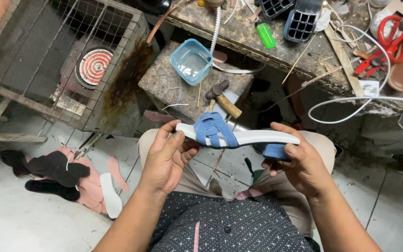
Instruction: The person sits at a workshop bench and hammers the sole edge of a blue sandal with a wooden mallet, turning the sandal to work around the edge. They place the finished sandal on a wire rack, then hammer the edge of a beige clog and trim its sole edge with a thin wooden stick.
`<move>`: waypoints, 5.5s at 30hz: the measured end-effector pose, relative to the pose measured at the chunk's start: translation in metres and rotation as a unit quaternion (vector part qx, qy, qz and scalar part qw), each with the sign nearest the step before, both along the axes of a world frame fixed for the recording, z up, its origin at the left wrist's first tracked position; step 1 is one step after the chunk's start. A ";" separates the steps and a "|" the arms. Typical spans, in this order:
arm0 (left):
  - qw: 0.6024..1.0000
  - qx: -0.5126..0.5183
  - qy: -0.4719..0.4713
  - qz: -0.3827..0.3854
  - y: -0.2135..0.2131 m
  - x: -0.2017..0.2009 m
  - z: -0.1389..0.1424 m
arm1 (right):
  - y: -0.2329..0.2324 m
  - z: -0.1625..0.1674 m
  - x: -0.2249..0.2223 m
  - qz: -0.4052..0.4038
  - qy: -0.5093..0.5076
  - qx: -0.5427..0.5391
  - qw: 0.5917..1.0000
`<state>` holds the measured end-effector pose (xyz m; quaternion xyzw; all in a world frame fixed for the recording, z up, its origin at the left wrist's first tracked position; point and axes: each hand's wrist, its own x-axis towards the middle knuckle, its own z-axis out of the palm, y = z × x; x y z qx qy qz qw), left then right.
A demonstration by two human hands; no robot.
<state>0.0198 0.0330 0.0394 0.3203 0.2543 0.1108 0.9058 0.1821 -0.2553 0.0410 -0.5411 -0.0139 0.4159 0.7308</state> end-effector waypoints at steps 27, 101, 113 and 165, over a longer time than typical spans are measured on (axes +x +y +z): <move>0.926 0.182 -0.052 -0.326 -0.039 0.009 0.063 | 0.097 0.025 0.016 0.045 -0.043 0.046 0.997; 0.952 -0.104 0.036 -0.287 -0.047 0.014 -0.047 | -0.030 0.051 -0.064 0.167 -0.259 0.053 0.950; 0.946 0.052 0.172 -0.271 -0.034 0.028 -0.097 | -0.087 0.054 -0.051 0.089 -0.168 -0.134 0.973; 0.786 0.578 0.219 -0.037 0.038 0.012 -0.102 | -0.108 0.067 0.179 -0.567 -0.600 -0.068 0.560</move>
